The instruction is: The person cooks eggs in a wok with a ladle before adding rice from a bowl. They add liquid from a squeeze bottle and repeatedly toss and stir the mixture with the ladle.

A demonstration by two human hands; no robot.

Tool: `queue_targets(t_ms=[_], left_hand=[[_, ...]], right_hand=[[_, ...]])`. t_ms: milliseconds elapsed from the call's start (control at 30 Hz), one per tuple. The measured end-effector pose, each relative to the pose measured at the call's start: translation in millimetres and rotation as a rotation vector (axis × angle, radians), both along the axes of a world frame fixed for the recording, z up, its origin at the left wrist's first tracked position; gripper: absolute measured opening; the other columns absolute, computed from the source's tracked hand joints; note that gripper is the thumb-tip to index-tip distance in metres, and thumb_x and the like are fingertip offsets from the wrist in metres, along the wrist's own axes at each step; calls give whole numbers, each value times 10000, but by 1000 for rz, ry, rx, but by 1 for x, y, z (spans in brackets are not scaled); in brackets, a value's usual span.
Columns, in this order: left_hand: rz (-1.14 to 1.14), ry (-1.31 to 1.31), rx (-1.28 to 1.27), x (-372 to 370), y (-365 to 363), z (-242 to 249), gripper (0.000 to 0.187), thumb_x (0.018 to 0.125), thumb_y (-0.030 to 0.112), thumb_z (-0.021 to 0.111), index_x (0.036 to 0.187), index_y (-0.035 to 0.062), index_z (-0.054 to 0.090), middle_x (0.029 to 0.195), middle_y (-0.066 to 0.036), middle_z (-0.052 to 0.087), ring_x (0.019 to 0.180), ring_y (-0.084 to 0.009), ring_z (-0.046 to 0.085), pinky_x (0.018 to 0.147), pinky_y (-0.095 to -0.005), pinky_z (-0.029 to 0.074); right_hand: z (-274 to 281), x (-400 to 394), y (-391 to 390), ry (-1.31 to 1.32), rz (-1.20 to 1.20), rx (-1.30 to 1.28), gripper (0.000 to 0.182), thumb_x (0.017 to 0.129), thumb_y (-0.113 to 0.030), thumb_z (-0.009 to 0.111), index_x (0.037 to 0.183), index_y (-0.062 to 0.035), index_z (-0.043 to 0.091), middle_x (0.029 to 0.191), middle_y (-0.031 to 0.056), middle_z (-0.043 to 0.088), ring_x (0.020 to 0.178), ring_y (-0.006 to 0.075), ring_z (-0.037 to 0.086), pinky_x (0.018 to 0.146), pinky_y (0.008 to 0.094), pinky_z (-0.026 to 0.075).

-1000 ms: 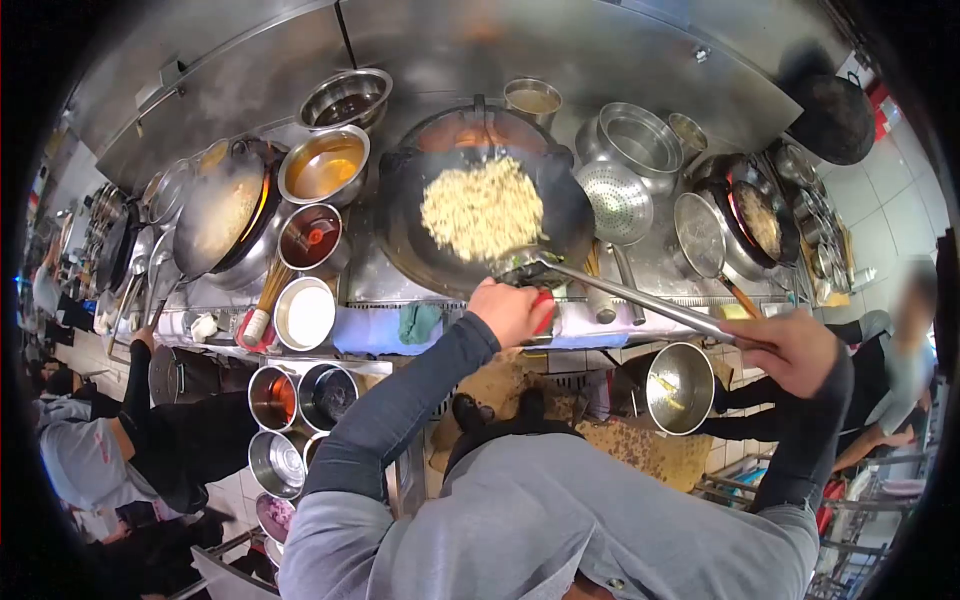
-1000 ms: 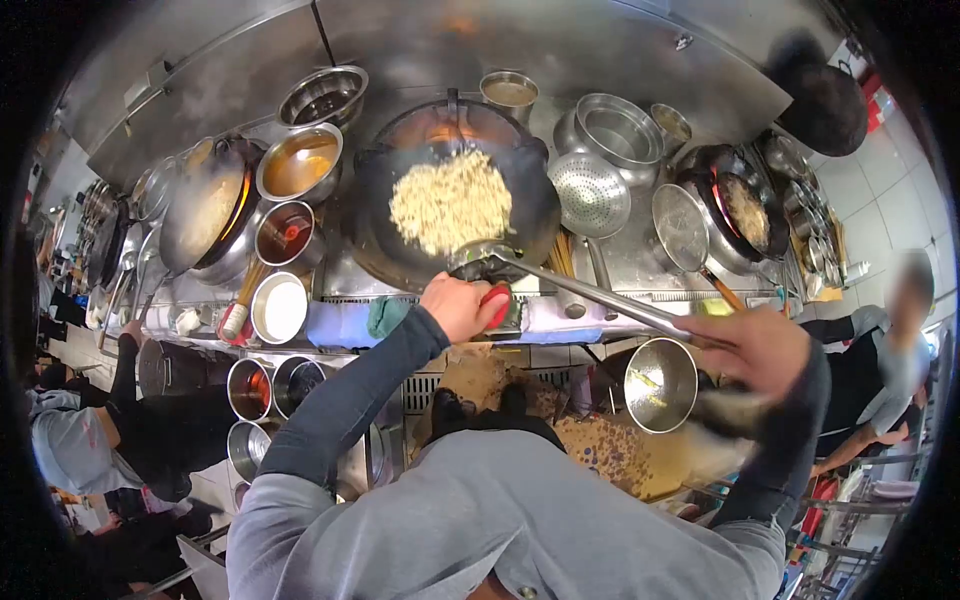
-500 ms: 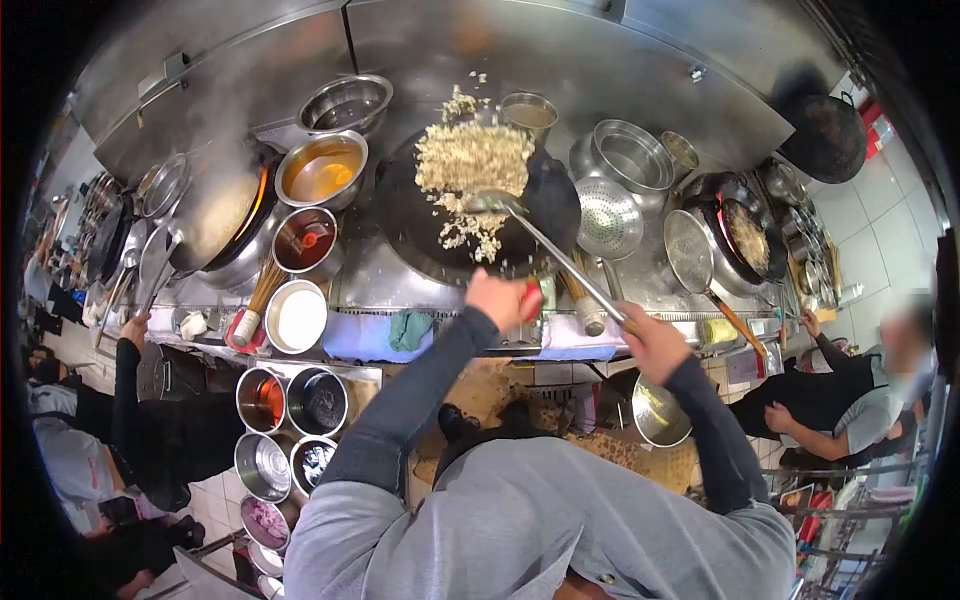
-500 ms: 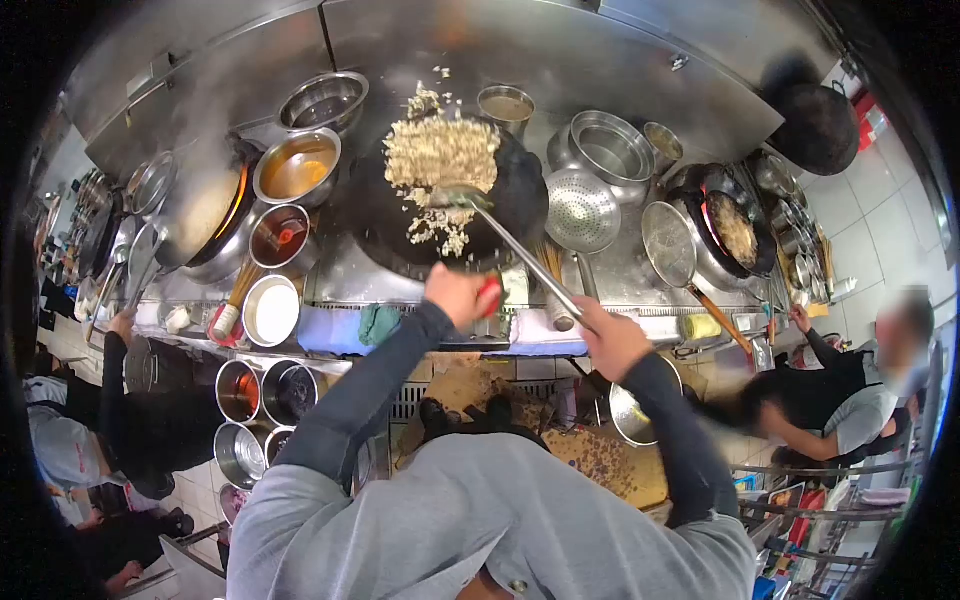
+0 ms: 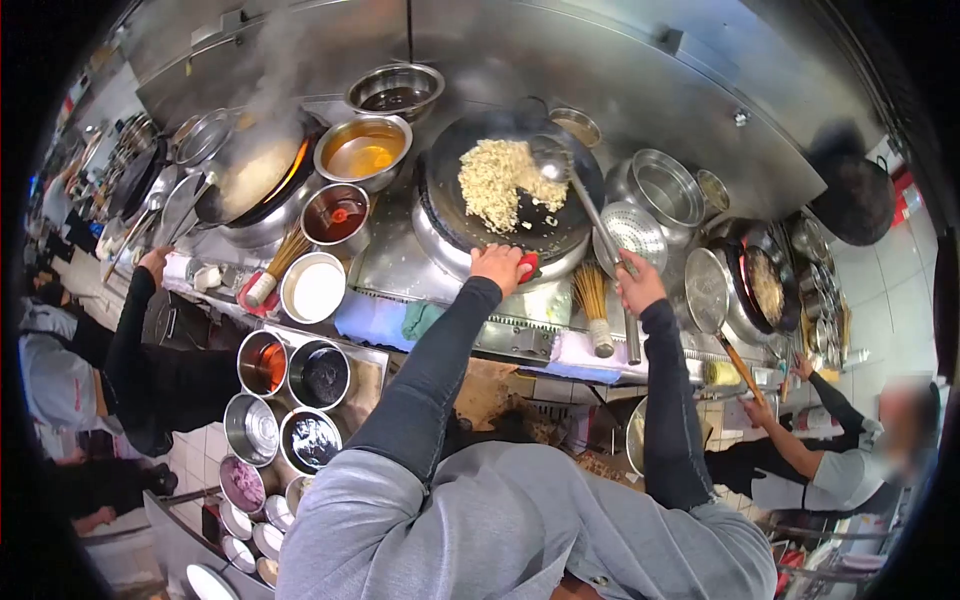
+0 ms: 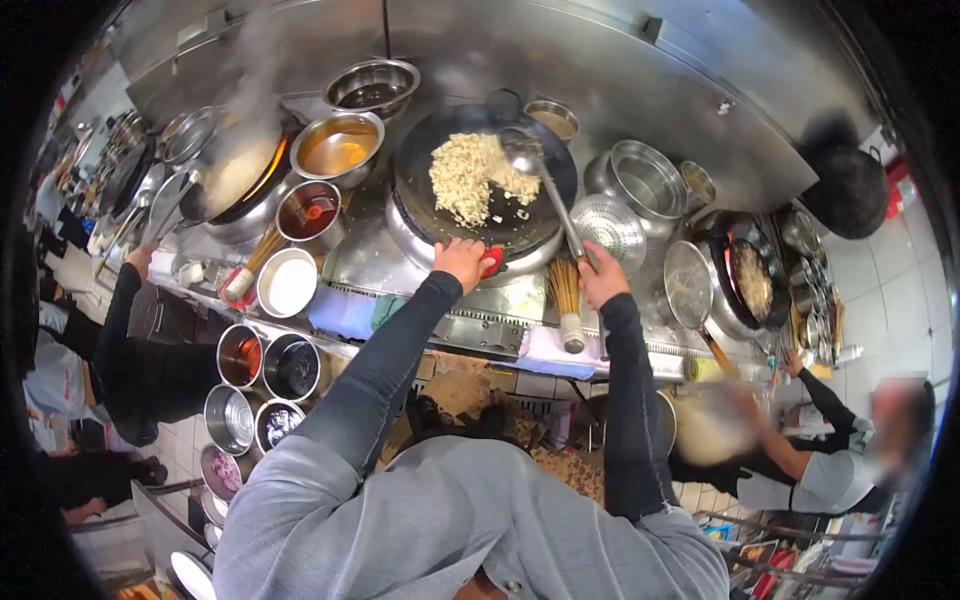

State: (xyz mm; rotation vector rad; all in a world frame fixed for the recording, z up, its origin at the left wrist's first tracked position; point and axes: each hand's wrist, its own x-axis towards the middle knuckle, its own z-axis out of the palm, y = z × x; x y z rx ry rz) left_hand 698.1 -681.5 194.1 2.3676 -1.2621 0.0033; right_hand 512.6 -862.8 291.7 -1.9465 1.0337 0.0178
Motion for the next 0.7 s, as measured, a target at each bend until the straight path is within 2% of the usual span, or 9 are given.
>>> queue_targets(t_ms=[67, 100, 167, 200, 267, 367, 400, 600, 700], left_hand=[[15, -14, 17, 0, -2, -3, 335, 898, 434, 512, 965, 113, 584, 1023, -77, 618, 1024, -268, 533, 822, -501, 342], [14, -10, 34, 0, -2, -3, 333, 893, 430, 521, 978, 114, 585, 1041, -82, 619, 1032, -273, 533, 829, -504, 347], [10, 8, 30, -2, -1, -3, 335, 892, 431, 522, 980, 114, 587, 1039, -83, 617, 1033, -275, 533, 836, -507, 349], [6, 19, 26, 0, -1, -1, 337, 891, 431, 523, 981, 113, 590, 1036, -84, 615, 1034, -276, 533, 843, -511, 350], [6, 20, 21, -1, 1, -1, 337, 890, 431, 525, 982, 114, 593, 1027, -83, 615, 1032, -274, 533, 842, -511, 353], [7, -2, -15, 1, 0, -6, 330, 886, 430, 531, 977, 120, 600, 1005, -75, 615, 1019, -265, 536, 820, -502, 357], [16, -29, -46, 0, 0, -9, 325, 883, 430, 534, 971, 125, 603, 992, -68, 616, 1008, -260, 539, 799, -493, 359], [35, -46, -27, -1, 0, -8, 341, 880, 441, 535, 1003, 134, 618, 993, -57, 614, 1002, -249, 544, 810, -455, 348], [42, -60, -36, 0, -1, -7, 336, 881, 441, 532, 988, 136, 623, 974, -50, 617, 985, -245, 549, 779, -447, 342]], right_hand=[[-80, 8, -15, -318, 123, -730, 487, 901, -167, 488, 1382, -178, 417, 1051, 249, 631, 960, 413, 613, 832, 423, 491], [-82, 28, 16, 17, 4, -681, 515, 907, -175, 477, 1410, -182, 369, 1125, 284, 592, 1004, 464, 573, 865, 453, 470], [-134, 56, 26, -424, -65, -277, 522, 936, -183, 480, 1431, -191, 317, 818, 154, 607, 623, 317, 580, 579, 422, 490], [-106, 68, 34, -352, -123, 526, 517, 943, -178, 481, 1432, -197, 314, 679, 79, 566, 463, 234, 526, 449, 396, 460], [-44, 74, 28, -344, -60, 435, 514, 946, -164, 471, 1438, -184, 324, 617, 53, 505, 395, 158, 457, 362, 341, 405], [8, 47, 24, -223, 373, -575, 498, 893, -178, 525, 1377, -131, 415, 945, 202, 649, 887, 373, 627, 790, 404, 486], [20, 34, 26, -316, 403, -642, 465, 905, -168, 508, 1363, -124, 438, 890, 172, 655, 793, 295, 648, 749, 373, 498], [-29, -5, 50, -704, 28, 1349, 385, 971, -218, 464, 1331, -313, 366, 760, 39, 485, 453, 58, 372, 381, 190, 354], [-111, 37, 44, -508, -96, 1311, 304, 971, -268, 460, 1268, -285, 397, 710, 28, 484, 423, 96, 395, 358, 249, 345]])
